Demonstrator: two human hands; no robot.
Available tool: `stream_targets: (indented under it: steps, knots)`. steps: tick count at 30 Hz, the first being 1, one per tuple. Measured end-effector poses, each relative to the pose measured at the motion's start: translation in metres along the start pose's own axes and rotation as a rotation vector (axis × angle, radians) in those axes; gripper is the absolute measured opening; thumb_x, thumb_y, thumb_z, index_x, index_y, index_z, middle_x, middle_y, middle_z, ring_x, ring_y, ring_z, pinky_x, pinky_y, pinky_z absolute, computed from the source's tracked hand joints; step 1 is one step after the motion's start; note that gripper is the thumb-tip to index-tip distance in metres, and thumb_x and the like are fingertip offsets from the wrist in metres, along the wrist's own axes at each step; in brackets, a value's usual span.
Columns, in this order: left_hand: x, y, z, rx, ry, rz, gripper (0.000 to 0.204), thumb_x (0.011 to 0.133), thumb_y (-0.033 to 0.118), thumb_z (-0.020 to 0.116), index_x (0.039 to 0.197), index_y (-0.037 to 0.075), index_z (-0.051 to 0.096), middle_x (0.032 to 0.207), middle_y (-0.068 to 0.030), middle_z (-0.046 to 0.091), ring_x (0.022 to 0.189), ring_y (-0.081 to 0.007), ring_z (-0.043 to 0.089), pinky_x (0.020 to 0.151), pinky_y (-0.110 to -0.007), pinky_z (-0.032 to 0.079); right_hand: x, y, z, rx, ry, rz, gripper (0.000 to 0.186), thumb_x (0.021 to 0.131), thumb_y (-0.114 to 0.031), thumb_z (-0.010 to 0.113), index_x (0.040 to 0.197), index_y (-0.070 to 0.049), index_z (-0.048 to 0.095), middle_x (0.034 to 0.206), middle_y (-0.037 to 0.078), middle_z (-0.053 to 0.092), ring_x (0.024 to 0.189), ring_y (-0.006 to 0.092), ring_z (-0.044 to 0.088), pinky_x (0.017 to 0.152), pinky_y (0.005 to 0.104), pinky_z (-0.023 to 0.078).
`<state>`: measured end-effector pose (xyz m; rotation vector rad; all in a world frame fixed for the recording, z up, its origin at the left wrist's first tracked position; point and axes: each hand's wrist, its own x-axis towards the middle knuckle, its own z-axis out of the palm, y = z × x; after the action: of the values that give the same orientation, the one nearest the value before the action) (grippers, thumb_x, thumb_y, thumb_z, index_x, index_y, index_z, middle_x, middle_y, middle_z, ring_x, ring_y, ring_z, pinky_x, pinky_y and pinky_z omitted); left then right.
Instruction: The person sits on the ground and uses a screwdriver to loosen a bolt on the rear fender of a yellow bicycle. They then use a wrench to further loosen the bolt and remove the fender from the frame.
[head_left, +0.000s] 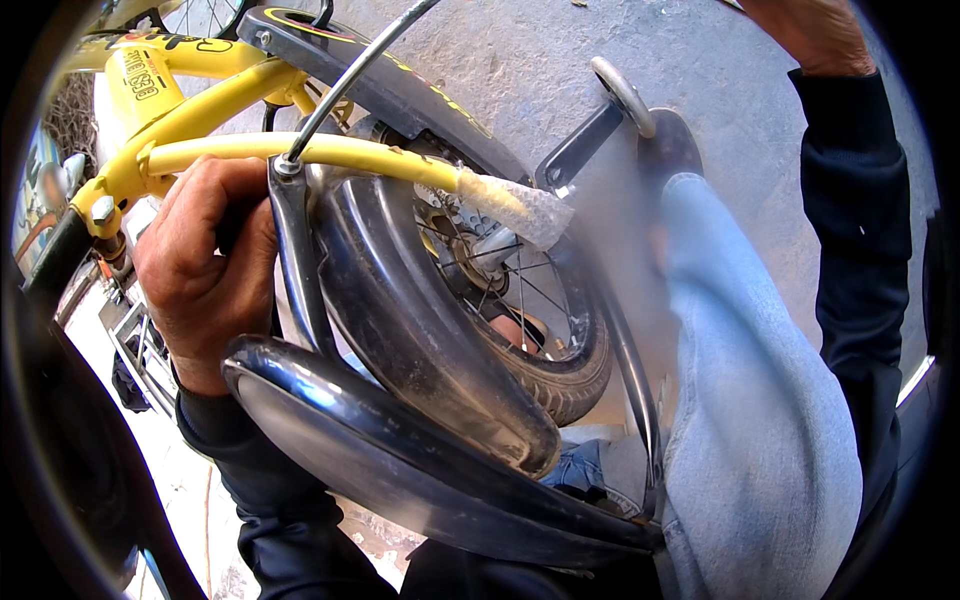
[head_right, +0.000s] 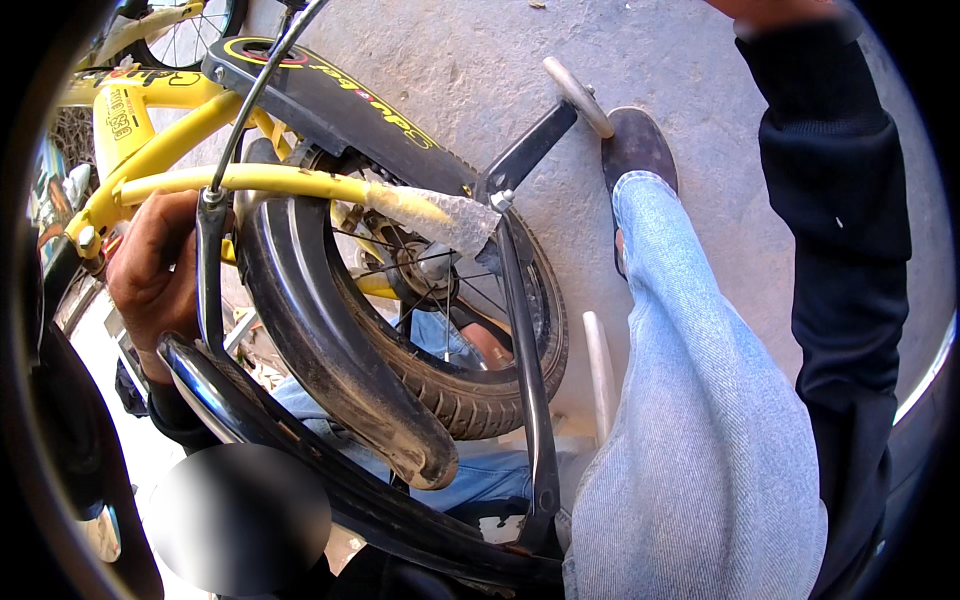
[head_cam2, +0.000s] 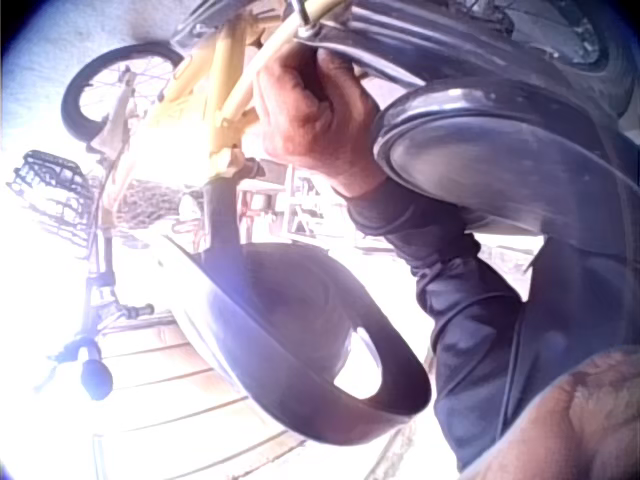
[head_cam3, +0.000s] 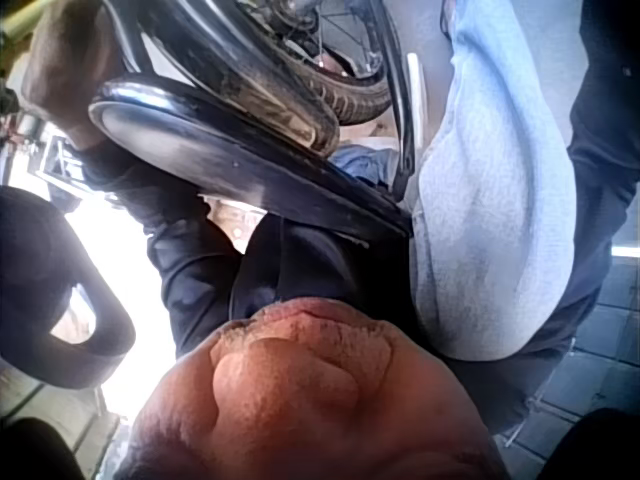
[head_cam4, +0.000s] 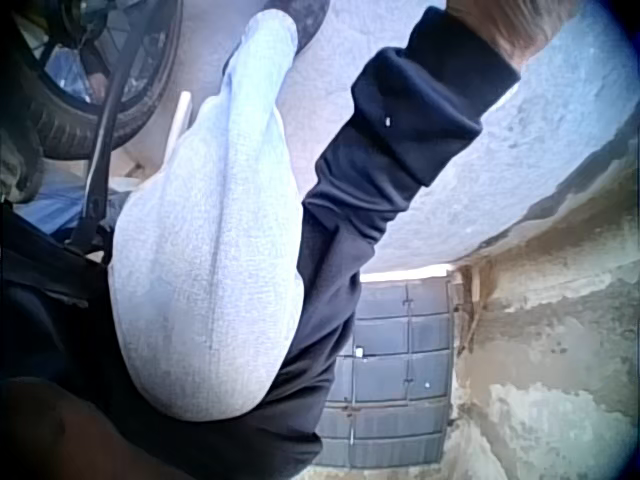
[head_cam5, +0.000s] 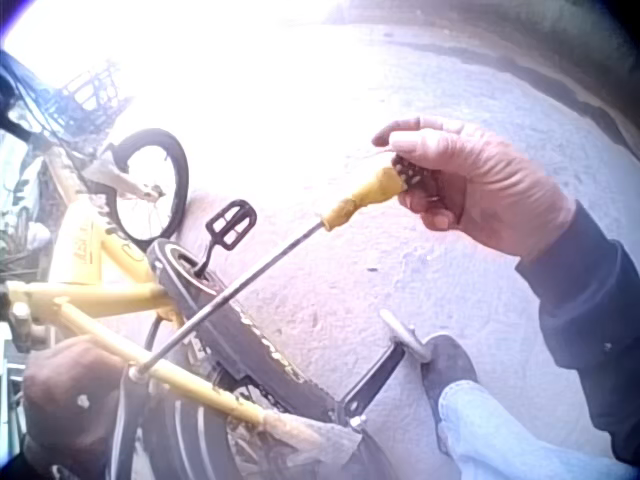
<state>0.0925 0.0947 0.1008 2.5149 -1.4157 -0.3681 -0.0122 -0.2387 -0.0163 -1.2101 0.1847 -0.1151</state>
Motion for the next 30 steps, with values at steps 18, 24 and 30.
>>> stream_targets:
  steps: [18, 24, 30]
  knots:
    - [0.0, 0.0, -0.002, 0.021, -0.007, 0.008, 0.012, 0.078, -0.005, 0.071, 0.087, -0.001, 0.063, 0.075, -0.0072, 0.061, 0.064, -0.0159, 0.058, 0.062, -0.026, 0.046, -0.006, -0.015, 0.004, -0.098, 0.019, -0.005, 0.043, 0.097, -0.031, 0.06, 0.122, 0.003, 0.054, 0.085, 0.011, 0.064, 0.057, 0.0114, 0.064, 0.054, 0.0217, 0.057]
    - [-0.001, 0.0, -0.001, 0.006, 0.005, 0.002, 0.012, 0.079, -0.005, 0.07, 0.088, -0.001, 0.063, 0.075, -0.0072, 0.061, 0.064, -0.0159, 0.058, 0.062, -0.026, 0.046, -0.009, -0.011, 0.005, -0.28, 0.028, -0.003, 0.042, 0.098, -0.037, 0.057, 0.116, 0.001, 0.055, 0.086, 0.01, 0.062, 0.055, 0.0102, 0.061, 0.052, 0.0186, 0.055]
    - [0.0, 0.0, -0.001, -0.001, 0.002, 0.009, 0.011, 0.079, -0.005, 0.071, 0.087, -0.001, 0.064, 0.075, -0.0074, 0.061, 0.064, -0.0161, 0.058, 0.062, -0.025, 0.046, -0.006, -0.008, 0.007, -0.081, -0.03, -0.104, 0.042, 0.099, -0.033, 0.056, 0.123, 0.001, 0.05, 0.091, 0.011, 0.061, 0.055, 0.0094, 0.061, 0.052, 0.0178, 0.054]
